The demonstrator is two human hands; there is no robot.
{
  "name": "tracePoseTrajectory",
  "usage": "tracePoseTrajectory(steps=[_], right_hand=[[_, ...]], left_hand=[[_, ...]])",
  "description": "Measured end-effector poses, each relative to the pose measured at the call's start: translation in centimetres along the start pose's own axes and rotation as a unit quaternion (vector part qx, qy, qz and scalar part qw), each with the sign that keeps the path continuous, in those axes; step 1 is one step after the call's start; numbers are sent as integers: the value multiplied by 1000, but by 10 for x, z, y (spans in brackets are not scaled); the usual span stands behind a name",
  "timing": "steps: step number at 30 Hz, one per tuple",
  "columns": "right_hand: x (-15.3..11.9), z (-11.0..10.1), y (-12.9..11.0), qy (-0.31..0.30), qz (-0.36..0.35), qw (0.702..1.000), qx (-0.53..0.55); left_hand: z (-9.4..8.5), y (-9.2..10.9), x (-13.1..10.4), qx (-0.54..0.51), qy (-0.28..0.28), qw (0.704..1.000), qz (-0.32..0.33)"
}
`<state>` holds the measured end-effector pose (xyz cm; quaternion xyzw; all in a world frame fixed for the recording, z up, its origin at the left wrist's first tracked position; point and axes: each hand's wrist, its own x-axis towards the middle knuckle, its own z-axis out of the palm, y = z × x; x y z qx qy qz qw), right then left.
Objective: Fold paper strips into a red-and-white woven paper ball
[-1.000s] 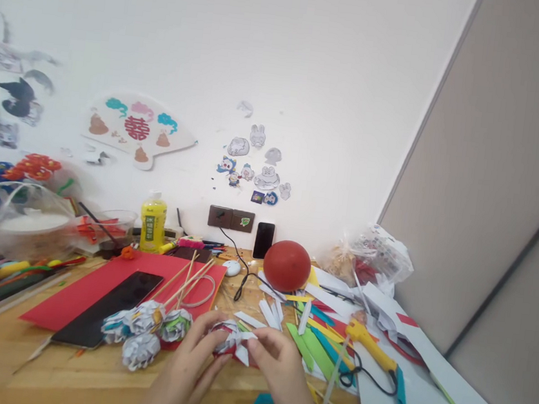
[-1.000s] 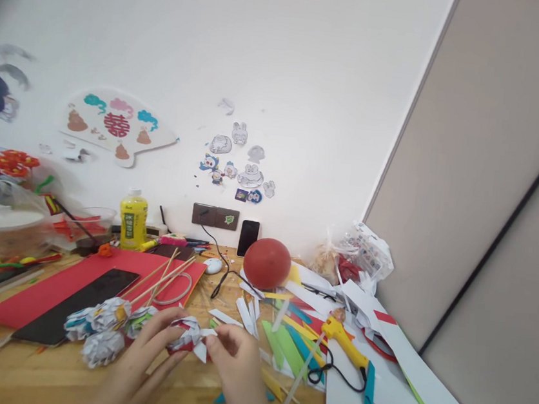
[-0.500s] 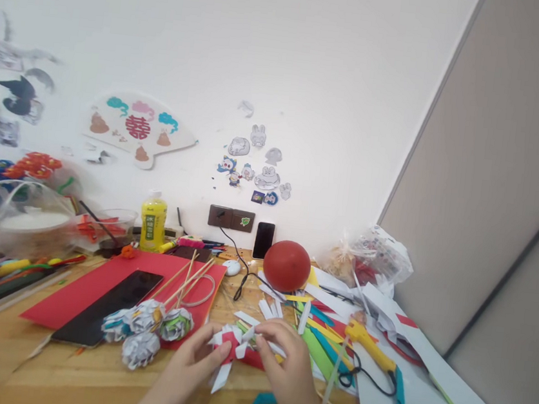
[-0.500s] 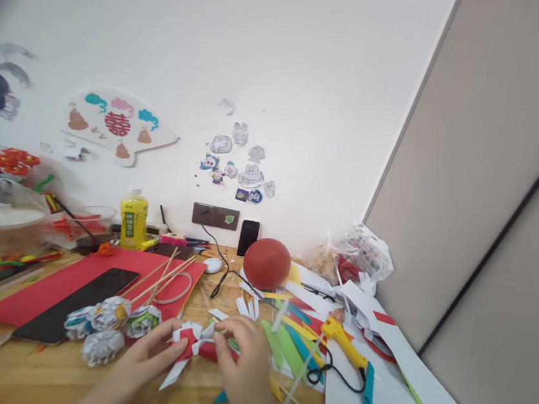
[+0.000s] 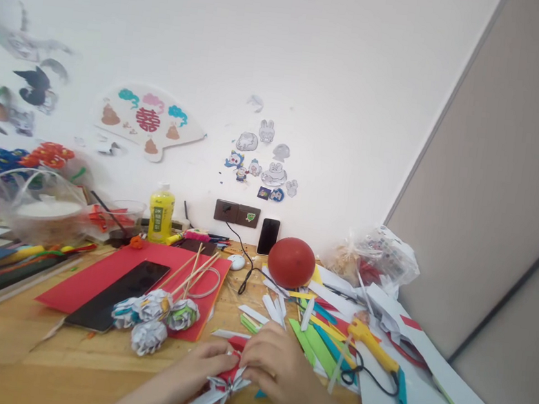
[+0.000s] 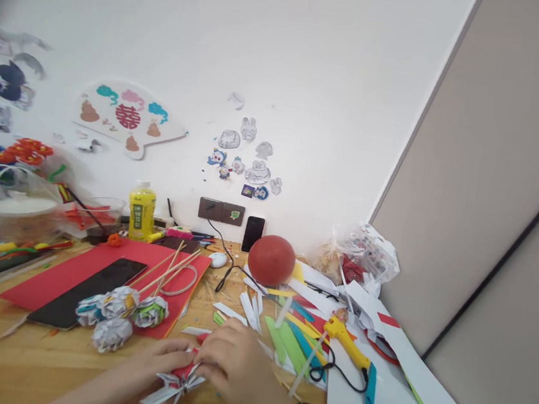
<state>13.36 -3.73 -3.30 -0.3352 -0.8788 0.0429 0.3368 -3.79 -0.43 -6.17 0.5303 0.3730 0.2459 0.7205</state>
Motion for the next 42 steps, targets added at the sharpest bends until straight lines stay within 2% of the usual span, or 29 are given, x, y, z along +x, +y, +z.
tracePoseTrajectory(steps=[3,8,12,19,22,27,33,36,40,42], right_hand=[[-1,3,0,-48,-9,999,-4],[-5,10,3,-1,36,999,26],[-5,8,0,-9,48,997,59],[-6,17,-1,10,206,967,152],[-7,20,2,10,245,953,180],[-6,15,7,11,234,943,236],[-4,13,6,26,241,936,257],[-5,16,8,22,266,915,303],[-8,18,12,8,324,870,372],[-8,18,12,2,344,860,378]], left_hand=[[-1,-3,1,30,-10,999,-16],[0,-2,1,56,14,998,-19],[1,2,-2,93,-11,995,-27],[-2,-6,2,104,-25,994,-10],[-1,-7,2,105,-25,994,-19],[1,-2,1,74,19,997,-24],[-2,-1,-1,64,-20,997,-32],[-3,-4,1,66,-33,997,-32],[-5,-7,4,63,-54,996,-26],[-4,-7,3,62,-56,996,-27]])
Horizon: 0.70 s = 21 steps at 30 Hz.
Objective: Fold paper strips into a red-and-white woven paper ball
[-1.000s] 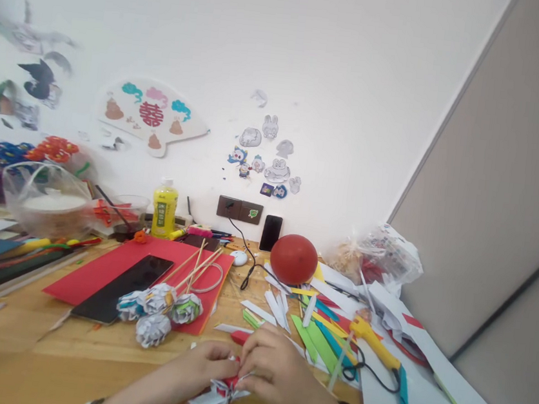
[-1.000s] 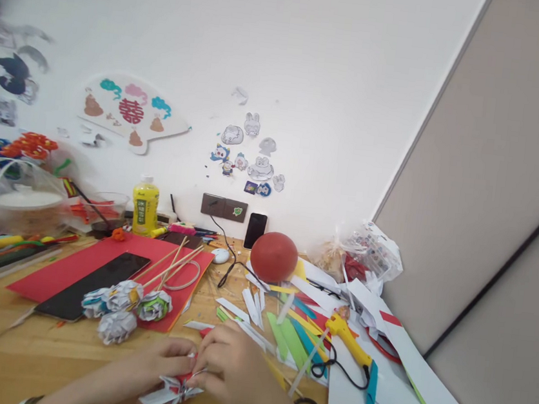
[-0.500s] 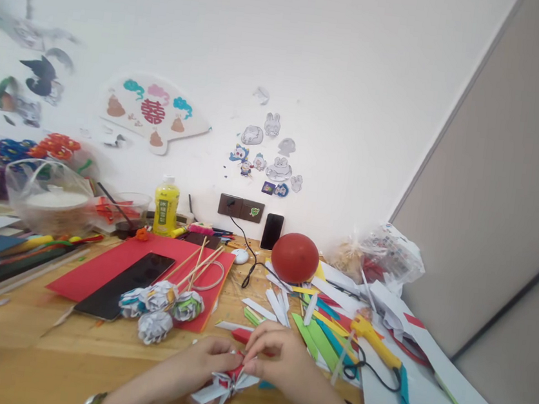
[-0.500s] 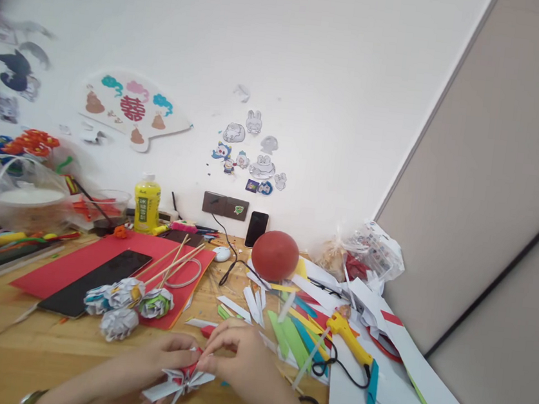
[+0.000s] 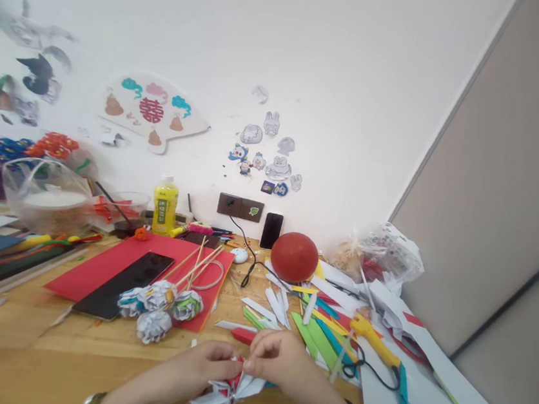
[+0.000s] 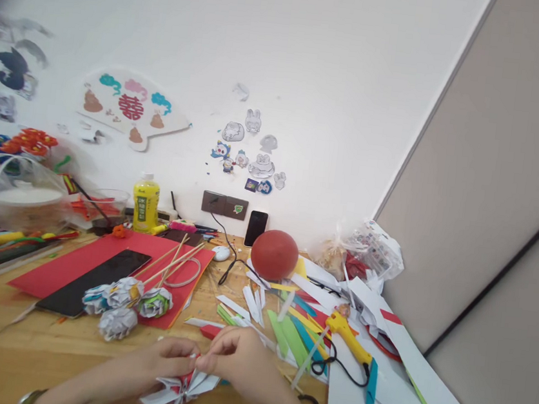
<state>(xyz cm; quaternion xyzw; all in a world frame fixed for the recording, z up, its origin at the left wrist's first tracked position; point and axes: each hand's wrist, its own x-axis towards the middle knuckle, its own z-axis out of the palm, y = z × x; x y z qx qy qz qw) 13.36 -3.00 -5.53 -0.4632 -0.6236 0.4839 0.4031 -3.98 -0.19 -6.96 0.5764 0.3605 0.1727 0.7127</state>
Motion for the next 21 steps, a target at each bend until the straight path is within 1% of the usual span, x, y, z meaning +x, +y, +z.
tracePoseTrajectory(steps=[2,5,7,10,13,17,21], right_hand=[[0,1,0,21,-17,999,-17],[1,5,-2,63,-74,994,-52],[1,7,-4,79,-91,990,-73],[0,10,-6,92,-90,987,-101],[-2,9,-9,79,-78,990,-86],[-2,4,-11,43,-71,996,-31],[0,0,-8,45,-70,996,-29]], left_hand=[[1,2,-2,-6,11,1000,6],[2,5,-5,-16,25,999,27],[2,7,-7,10,18,999,43],[2,7,-6,71,11,996,51],[3,8,-6,76,10,996,49],[5,13,-8,46,3,997,63],[4,13,-8,12,2,997,71]])
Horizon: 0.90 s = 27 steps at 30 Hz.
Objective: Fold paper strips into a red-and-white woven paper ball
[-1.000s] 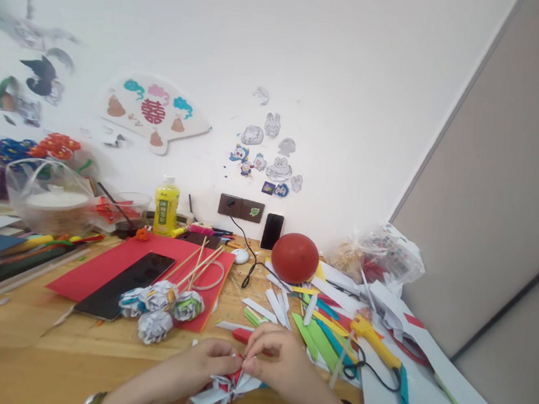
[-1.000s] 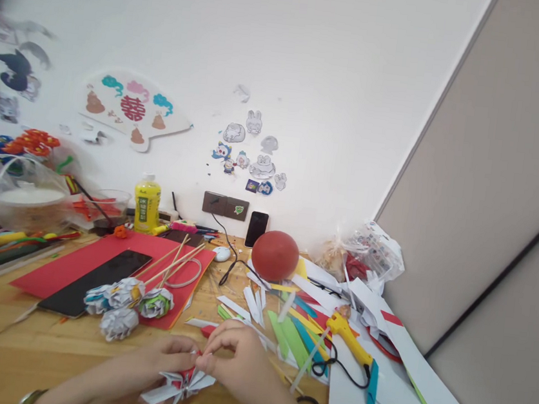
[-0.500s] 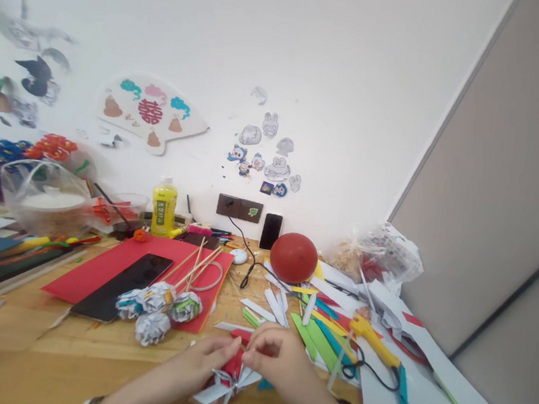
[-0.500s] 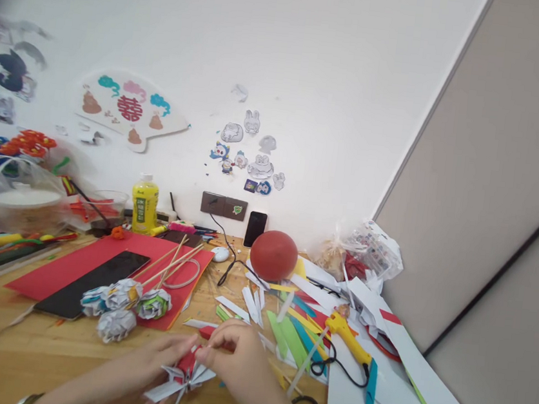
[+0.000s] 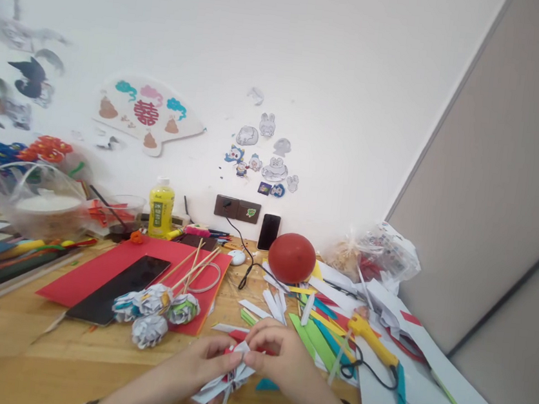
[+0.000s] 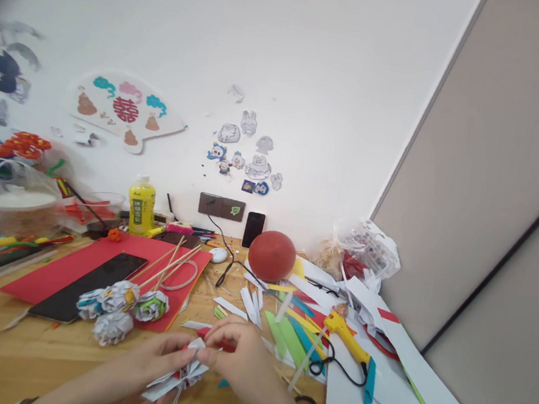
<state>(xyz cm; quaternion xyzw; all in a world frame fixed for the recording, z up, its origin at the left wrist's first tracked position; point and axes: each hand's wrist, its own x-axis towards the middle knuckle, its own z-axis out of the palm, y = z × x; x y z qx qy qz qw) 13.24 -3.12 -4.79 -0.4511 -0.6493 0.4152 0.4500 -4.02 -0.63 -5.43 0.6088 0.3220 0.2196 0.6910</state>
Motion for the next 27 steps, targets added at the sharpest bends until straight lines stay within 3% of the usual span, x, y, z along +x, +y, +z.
tracePoseTrajectory(steps=[10,18,23,25,27], right_hand=[[0,-3,-3,-35,37,996,78],[0,8,3,35,-22,998,-48],[3,12,16,114,1,993,-35],[3,10,15,147,-8,989,-25],[3,6,11,143,-18,990,-8]], left_hand=[[-1,-2,-2,-20,-22,1000,5],[-5,0,4,12,7,1000,19],[1,-1,5,0,-7,999,53],[4,1,4,-17,14,998,54],[4,5,4,-21,47,997,54]])
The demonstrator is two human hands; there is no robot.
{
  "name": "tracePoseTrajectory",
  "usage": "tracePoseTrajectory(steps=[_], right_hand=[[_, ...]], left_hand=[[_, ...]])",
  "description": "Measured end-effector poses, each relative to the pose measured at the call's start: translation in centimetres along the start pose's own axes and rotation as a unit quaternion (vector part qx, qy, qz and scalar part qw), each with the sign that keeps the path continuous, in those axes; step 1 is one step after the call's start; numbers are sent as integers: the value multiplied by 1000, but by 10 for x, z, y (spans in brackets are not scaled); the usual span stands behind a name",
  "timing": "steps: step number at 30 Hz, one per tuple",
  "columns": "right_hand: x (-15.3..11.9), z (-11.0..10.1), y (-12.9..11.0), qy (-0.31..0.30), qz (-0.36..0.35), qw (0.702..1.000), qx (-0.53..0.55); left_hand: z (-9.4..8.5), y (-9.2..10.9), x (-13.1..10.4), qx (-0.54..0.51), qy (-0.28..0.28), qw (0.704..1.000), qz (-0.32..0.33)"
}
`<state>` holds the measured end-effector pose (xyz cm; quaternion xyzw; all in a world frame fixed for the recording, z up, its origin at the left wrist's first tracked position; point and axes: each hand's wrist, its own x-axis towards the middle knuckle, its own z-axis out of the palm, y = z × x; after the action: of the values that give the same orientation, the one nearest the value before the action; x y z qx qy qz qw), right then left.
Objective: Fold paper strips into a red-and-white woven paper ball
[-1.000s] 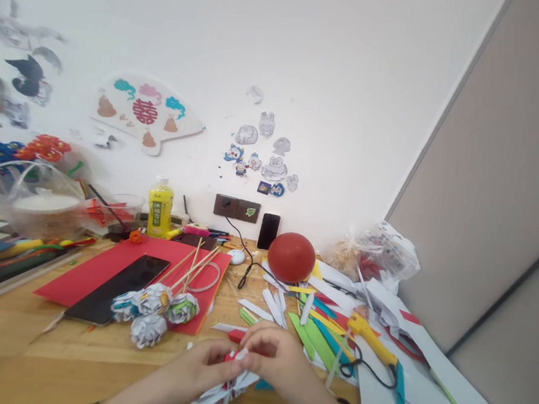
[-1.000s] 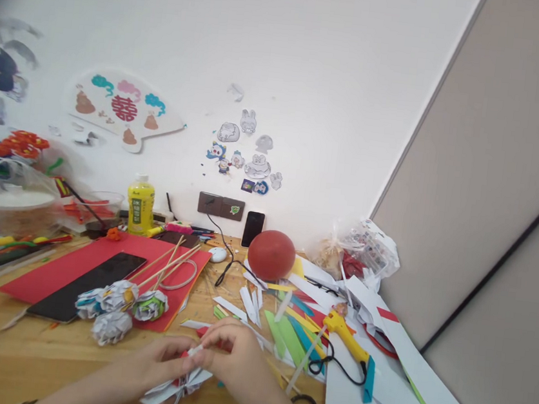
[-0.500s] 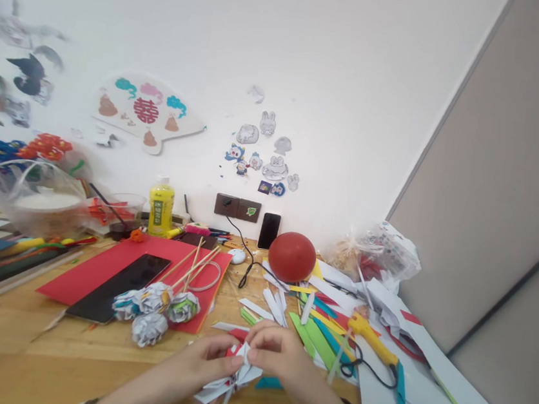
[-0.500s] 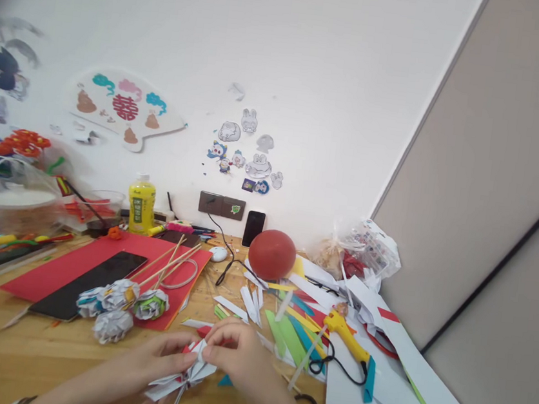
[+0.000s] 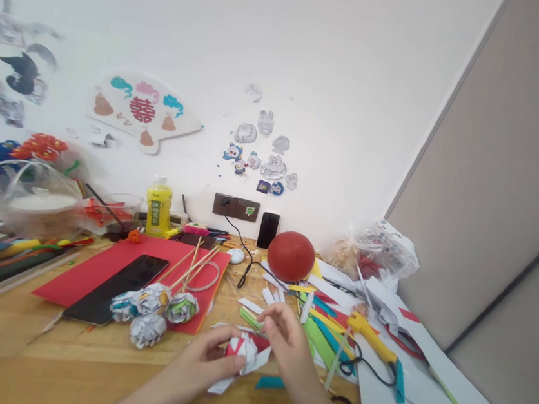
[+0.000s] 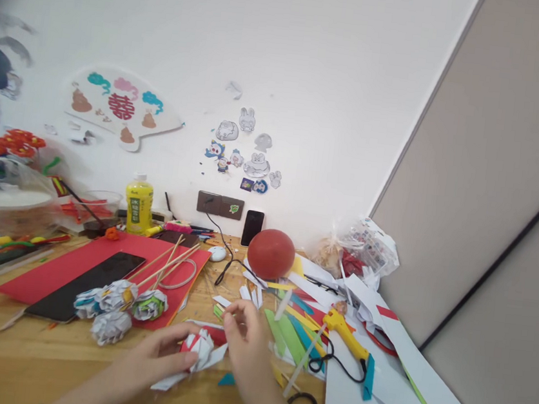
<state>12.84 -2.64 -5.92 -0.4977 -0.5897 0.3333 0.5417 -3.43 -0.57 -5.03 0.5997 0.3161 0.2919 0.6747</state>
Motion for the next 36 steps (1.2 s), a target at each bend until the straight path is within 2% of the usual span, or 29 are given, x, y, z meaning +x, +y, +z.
tracePoseTrajectory(steps=[3,5,12,19,23,26,29,32,34,36], right_hand=[[-1,-2,-2,-77,-2,996,41],[-3,1,0,-101,4,993,65],[-8,9,-5,-90,58,990,89],[-7,6,2,-117,-18,989,85],[-9,8,-1,-113,-7,987,118],[-9,10,-3,-113,24,981,157],[-6,11,2,-80,23,985,154],[-2,10,10,27,-15,996,88],[-1,8,13,84,-35,996,21],[-2,8,15,92,-49,994,-36]], left_hand=[[-4,1,1,-3,19,1000,16],[-6,-2,2,-7,27,999,19],[-7,-5,2,-19,18,1000,4],[-7,2,-5,-90,-1,996,8],[-9,0,-4,-66,-8,998,23],[-9,-3,1,-39,8,998,46],[-10,-6,6,-46,50,996,49],[-11,-9,8,-114,94,988,37],[-13,-11,8,-160,93,982,38],[-14,-14,9,-191,86,977,45]])
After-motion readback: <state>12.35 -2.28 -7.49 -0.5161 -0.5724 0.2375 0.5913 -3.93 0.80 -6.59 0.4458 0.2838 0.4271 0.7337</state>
